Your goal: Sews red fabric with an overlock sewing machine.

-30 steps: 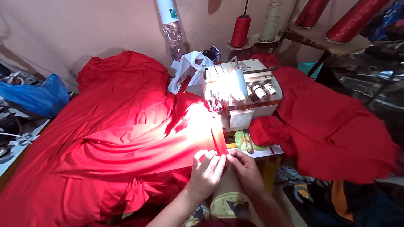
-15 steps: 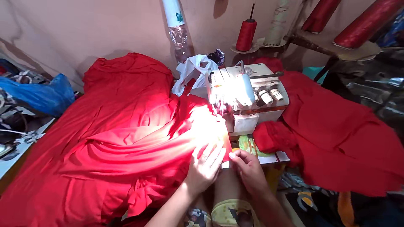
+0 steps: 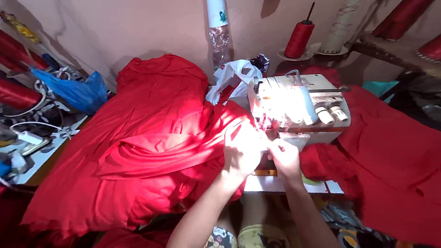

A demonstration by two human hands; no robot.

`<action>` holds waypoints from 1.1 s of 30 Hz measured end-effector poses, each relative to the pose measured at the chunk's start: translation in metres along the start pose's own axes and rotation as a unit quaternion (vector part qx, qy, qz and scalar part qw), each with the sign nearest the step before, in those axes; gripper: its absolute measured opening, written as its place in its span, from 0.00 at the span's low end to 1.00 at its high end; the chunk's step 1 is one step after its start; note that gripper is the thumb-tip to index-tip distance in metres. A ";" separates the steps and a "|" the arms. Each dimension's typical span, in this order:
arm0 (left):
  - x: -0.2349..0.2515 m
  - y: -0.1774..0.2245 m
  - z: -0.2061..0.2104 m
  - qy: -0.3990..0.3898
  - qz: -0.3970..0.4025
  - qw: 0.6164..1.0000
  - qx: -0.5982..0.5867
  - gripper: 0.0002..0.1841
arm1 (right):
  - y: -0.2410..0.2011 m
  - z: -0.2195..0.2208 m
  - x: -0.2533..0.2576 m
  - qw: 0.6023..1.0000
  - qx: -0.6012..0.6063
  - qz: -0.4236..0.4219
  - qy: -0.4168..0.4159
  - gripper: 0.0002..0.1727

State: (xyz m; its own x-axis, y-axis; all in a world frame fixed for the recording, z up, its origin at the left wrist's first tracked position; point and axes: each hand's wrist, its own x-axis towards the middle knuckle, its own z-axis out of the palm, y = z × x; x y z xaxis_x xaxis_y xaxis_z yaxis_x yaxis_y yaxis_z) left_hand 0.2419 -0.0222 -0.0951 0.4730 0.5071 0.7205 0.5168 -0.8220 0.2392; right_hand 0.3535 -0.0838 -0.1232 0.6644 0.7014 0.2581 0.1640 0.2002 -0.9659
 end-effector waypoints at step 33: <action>-0.258 -0.081 -0.045 0.063 -0.172 0.980 0.079 0.09 | -0.004 0.009 -0.107 0.944 -0.153 -0.289 -0.045 0.21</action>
State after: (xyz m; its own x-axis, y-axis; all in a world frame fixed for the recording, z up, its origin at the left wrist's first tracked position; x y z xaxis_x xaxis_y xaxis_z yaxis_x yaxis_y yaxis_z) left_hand 0.0462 -0.0984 -0.2715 0.1648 0.7025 0.6923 0.7395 -0.5525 0.3846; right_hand 0.2754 -0.1539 -0.1470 0.3378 0.5935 0.7306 0.6920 0.3695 -0.6201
